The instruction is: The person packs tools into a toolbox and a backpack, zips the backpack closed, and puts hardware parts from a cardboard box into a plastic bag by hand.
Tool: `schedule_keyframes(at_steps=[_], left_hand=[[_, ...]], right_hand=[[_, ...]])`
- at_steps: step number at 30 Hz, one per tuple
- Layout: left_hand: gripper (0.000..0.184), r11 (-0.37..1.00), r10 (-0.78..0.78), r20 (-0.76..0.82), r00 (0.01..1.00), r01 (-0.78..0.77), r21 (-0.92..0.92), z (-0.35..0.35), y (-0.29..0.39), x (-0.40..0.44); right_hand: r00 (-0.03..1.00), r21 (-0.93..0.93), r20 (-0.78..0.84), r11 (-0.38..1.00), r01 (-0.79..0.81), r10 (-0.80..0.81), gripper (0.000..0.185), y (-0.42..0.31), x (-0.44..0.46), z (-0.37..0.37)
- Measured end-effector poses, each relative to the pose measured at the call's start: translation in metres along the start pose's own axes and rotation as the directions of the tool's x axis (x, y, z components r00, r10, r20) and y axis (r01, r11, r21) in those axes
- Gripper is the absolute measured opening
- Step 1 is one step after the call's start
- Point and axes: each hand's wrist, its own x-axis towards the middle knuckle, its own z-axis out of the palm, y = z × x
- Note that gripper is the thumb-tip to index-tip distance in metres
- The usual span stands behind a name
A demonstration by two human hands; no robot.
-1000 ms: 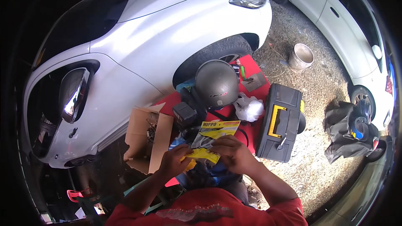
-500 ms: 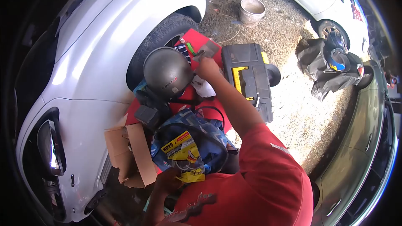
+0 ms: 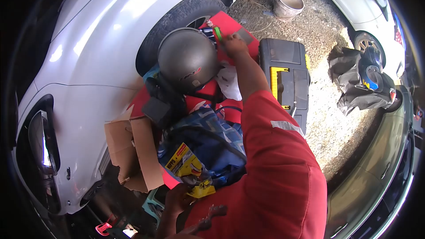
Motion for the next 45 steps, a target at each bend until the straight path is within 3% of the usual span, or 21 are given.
schedule_keyframes(at_steps=[5,9,15,18,20,21,22,23,24,25,26,27,29,33,35,36,37,38,39,41,45], left_hand=[[0.027,1.000,-0.008,0.004,1.000,0.008,0.001,0.001,-0.003,0.000],[0.028,1.000,-0.009,-0.013,1.000,0.008,-0.008,0.000,-0.006,-0.002],[0.030,1.000,0.000,-0.051,0.999,0.000,-0.003,0.005,-0.010,-0.005],[0.030,1.000,-0.011,-0.041,0.999,0.012,0.010,0.005,-0.011,-0.006],[0.031,1.000,-0.016,-0.027,1.000,0.017,0.013,0.005,-0.010,-0.009],[0.031,1.000,-0.028,-0.036,0.999,0.028,0.007,0.006,-0.011,-0.010],[0.031,0.999,-0.036,-0.046,0.998,0.036,0.000,0.006,-0.011,-0.009],[0.031,1.000,-0.030,-0.044,0.999,0.030,-0.006,0.007,-0.012,-0.008],[0.030,1.000,0.001,-0.060,0.998,-0.002,-0.019,0.007,-0.011,-0.007],[0.029,0.999,0.032,-0.080,0.996,-0.034,-0.032,0.007,-0.011,-0.005],[0.029,0.999,0.036,-0.084,0.996,-0.039,-0.038,0.006,-0.009,-0.002],[0.030,0.998,0.038,-0.083,0.996,-0.041,-0.040,0.005,-0.006,0.000],[0.030,0.998,0.044,-0.077,0.996,-0.048,-0.044,0.003,-0.004,0.002],[0.035,0.996,0.088,-0.078,0.993,-0.087,0.018,0.003,-0.010,0.004],[0.036,0.990,0.136,-0.092,0.986,-0.132,0.044,0.006,-0.012,0.003],[0.036,0.997,0.071,-0.085,0.994,-0.071,0.002,0.005,-0.010,0.003],[0.035,0.999,0.005,-0.075,0.997,-0.008,-0.038,0.004,-0.008,0.002],[0.035,0.999,-0.001,-0.073,0.997,-0.002,-0.036,0.004,-0.007,0.001],[0.035,0.999,0.010,-0.091,0.996,-0.014,-0.034,0.005,-0.006,0.000],[0.034,0.999,0.017,-0.113,0.993,-0.021,-0.029,0.003,-0.003,-0.002],[0.032,0.998,-0.046,-0.082,0.996,0.042,-0.040,0.004,-0.002,-0.004]], right_hand=[[0.954,-0.056,-0.301,0.998,-0.001,-0.016,0.024,0.015,0.002,0.046],[0.959,-0.016,-0.284,1.000,0.017,-0.021,0.023,0.019,0.001,0.038],[0.977,-0.049,-0.184,0.992,-0.117,0.106,0.027,0.008,0.006,0.033],[0.968,0.065,-0.195,0.986,-0.151,0.161,0.024,0.009,0.007,0.038],[0.909,0.448,-0.144,0.845,-0.293,0.392,0.025,0.012,-0.003,0.030],[0.908,0.442,-0.143,0.846,-0.297,0.393,0.025,0.016,-0.005,0.037],[0.870,0.775,-0.087,0.582,-0.246,0.484,0.025,0.020,-0.006,0.047],[0.839,0.967,0.000,0.215,-0.139,0.544,0.025,0.027,-0.006,0.054],[0.837,0.965,-0.004,0.222,-0.141,0.546,0.025,0.026,-0.012,0.050],[0.817,0.995,0.091,-0.075,-0.059,0.569,0.017,0.020,-0.021,0.045],[0.807,0.930,0.189,-0.365,0.035,0.559,0.011,0.016,-0.029,0.038],[0.808,0.933,0.185,-0.359,0.035,0.559,0.011,0.015,-0.036,0.035],[0.861,0.510,0.316,-0.837,0.200,0.398,0.009,0.015,-0.048,0.029],[0.785,0.615,0.414,-0.777,0.133,0.461,0.009,0.035,-0.027,0.047],[0.629,0.970,0.243,-0.204,-0.136,0.738,0.021,0.025,-0.023,0.044],[0.630,0.969,0.248,-0.205,-0.141,0.736,0.021,0.033,-0.015,0.057],[0.661,0.981,0.089,0.050,-0.189,0.745,0.024,0.048,-0.001,0.079],[0.700,0.927,-0.065,0.302,-0.221,0.712,0.028,0.054,0.007,0.095],[0.703,0.929,-0.061,0.299,-0.220,0.709,0.028,0.047,0.005,0.087],[0.840,0.513,-0.214,0.789,-0.337,0.498,0.028,0.023,-0.004,0.044],[0.932,0.285,-0.128,0.913,-0.292,0.338,0.034,-0.005,-0.014,0.010]])
